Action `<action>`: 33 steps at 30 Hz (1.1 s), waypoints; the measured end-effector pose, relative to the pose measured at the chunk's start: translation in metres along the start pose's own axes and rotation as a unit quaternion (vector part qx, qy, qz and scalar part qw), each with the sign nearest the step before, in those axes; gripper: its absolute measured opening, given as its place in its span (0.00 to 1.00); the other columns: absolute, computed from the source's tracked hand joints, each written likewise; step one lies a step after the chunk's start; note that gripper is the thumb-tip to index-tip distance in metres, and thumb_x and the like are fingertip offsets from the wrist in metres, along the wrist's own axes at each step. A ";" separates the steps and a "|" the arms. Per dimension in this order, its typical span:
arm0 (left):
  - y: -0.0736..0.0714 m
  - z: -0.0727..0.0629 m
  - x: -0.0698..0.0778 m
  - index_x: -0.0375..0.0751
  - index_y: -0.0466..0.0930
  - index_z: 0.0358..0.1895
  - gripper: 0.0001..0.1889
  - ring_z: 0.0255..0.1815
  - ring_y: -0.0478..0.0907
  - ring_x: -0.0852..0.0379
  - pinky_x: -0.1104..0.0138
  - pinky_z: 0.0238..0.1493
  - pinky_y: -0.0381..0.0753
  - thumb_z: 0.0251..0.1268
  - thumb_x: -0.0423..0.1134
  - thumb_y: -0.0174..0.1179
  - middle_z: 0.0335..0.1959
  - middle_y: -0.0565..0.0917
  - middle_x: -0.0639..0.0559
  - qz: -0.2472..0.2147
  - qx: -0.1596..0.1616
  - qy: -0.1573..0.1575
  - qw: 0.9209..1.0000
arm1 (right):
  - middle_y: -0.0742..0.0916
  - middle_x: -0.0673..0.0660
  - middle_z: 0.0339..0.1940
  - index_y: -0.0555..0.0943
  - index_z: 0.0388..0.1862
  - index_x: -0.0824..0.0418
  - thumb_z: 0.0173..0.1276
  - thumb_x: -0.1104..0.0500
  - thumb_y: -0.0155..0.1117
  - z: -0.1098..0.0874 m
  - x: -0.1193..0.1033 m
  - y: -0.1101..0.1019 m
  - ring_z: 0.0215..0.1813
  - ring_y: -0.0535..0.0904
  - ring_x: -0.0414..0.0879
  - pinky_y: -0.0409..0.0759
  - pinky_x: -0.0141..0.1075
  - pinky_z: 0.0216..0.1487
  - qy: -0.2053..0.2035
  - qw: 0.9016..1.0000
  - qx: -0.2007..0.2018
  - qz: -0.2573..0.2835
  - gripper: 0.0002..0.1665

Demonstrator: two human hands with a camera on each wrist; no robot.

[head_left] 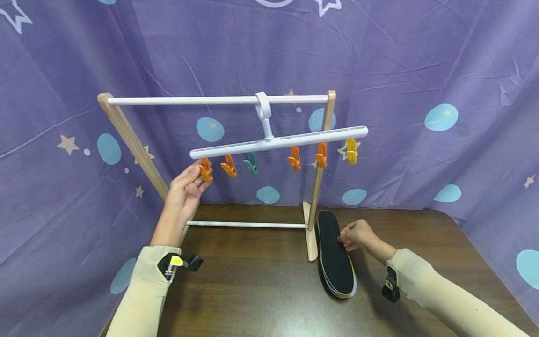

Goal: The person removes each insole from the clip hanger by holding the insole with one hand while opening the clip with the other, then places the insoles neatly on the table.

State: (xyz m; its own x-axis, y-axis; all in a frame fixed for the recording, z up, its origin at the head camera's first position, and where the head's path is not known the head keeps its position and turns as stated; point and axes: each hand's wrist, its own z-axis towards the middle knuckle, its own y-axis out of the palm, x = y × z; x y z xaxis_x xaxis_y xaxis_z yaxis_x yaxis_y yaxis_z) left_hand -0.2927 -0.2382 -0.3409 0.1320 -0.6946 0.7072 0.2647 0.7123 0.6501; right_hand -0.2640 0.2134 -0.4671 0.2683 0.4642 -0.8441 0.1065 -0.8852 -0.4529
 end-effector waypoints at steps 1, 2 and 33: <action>0.000 0.000 0.000 0.38 0.86 0.48 0.11 0.48 0.87 0.56 0.66 0.50 0.85 0.77 0.31 0.53 0.44 0.90 0.46 0.000 0.001 0.000 1.000 | 0.84 0.54 0.20 0.83 0.34 0.75 0.59 0.73 0.71 0.000 0.000 0.000 0.23 0.81 0.42 0.89 0.40 0.30 0.000 1.000 0.000 0.000 0.05; 0.000 0.000 0.000 0.38 0.86 0.48 0.11 0.48 0.87 0.56 0.66 0.50 0.85 0.77 0.31 0.53 0.44 0.90 0.47 0.001 0.003 0.001 1.000 | 0.84 0.54 0.20 0.83 0.34 0.74 0.59 0.73 0.71 0.000 0.000 0.000 0.22 0.81 0.42 0.89 0.40 0.30 0.002 1.000 0.002 0.000 0.05; -0.002 0.002 -0.003 0.37 0.84 0.50 0.10 0.47 0.87 0.55 0.65 0.52 0.86 0.76 0.34 0.56 0.45 0.90 0.46 -0.019 -0.001 0.013 1.000 | 0.83 0.55 0.18 0.82 0.34 0.73 0.58 0.72 0.72 -0.001 0.001 0.001 0.20 0.81 0.41 0.89 0.40 0.29 0.005 1.000 0.009 -0.007 0.07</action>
State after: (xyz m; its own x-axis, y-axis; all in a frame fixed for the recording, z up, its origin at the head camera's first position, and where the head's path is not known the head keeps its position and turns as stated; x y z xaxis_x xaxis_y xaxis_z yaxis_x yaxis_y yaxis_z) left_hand -0.2956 -0.2377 -0.3440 0.1475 -0.7230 0.6749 0.2713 0.6858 0.6754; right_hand -0.2626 0.2129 -0.4675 0.2766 0.4765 -0.8346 0.0928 -0.8776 -0.4703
